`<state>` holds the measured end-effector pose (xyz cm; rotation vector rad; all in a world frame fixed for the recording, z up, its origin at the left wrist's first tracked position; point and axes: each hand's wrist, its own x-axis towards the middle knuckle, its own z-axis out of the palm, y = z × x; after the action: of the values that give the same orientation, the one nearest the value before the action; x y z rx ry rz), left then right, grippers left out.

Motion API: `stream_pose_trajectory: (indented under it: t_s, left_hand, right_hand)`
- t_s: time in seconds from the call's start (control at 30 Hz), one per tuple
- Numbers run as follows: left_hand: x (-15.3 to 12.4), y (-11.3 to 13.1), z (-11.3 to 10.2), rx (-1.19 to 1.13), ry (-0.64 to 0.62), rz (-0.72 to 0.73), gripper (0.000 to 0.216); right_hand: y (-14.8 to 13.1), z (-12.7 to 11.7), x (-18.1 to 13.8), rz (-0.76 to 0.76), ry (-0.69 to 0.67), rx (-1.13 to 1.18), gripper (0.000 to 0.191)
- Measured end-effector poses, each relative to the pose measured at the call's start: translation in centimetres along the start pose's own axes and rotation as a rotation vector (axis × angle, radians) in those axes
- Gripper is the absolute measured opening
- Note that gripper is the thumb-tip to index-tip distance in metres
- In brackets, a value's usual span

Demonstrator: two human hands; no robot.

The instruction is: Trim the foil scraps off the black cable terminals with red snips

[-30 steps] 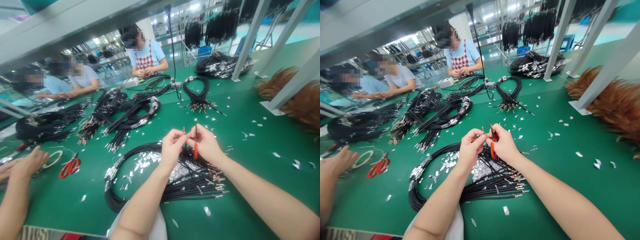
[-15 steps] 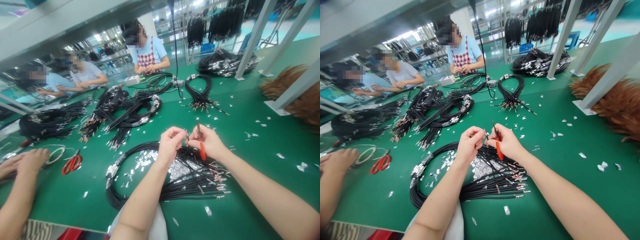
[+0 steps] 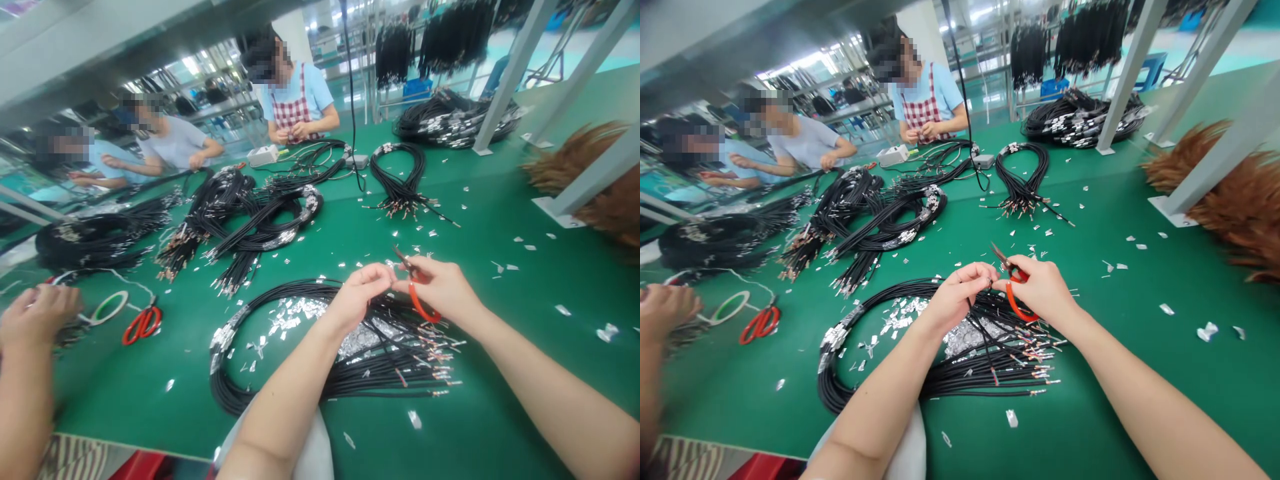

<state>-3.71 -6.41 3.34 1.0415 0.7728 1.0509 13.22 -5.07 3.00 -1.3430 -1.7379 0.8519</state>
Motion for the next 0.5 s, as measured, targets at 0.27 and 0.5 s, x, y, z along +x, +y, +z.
stream_pose_trajectory:
  t_s: [0.27,0.5]
  left_hand:
    - [0.0,0.2,0.4,-0.129,0.136,0.005,0.019]
    - [-0.5,0.9,0.6,-0.003,0.209,0.213,0.017]
  right_hand:
    - [-2.1,-1.9,-2.3,0.133,-0.288,0.256,0.027]
    - [-3.2,-0.3,-2.8,0.107,-0.450,0.203,0.039]
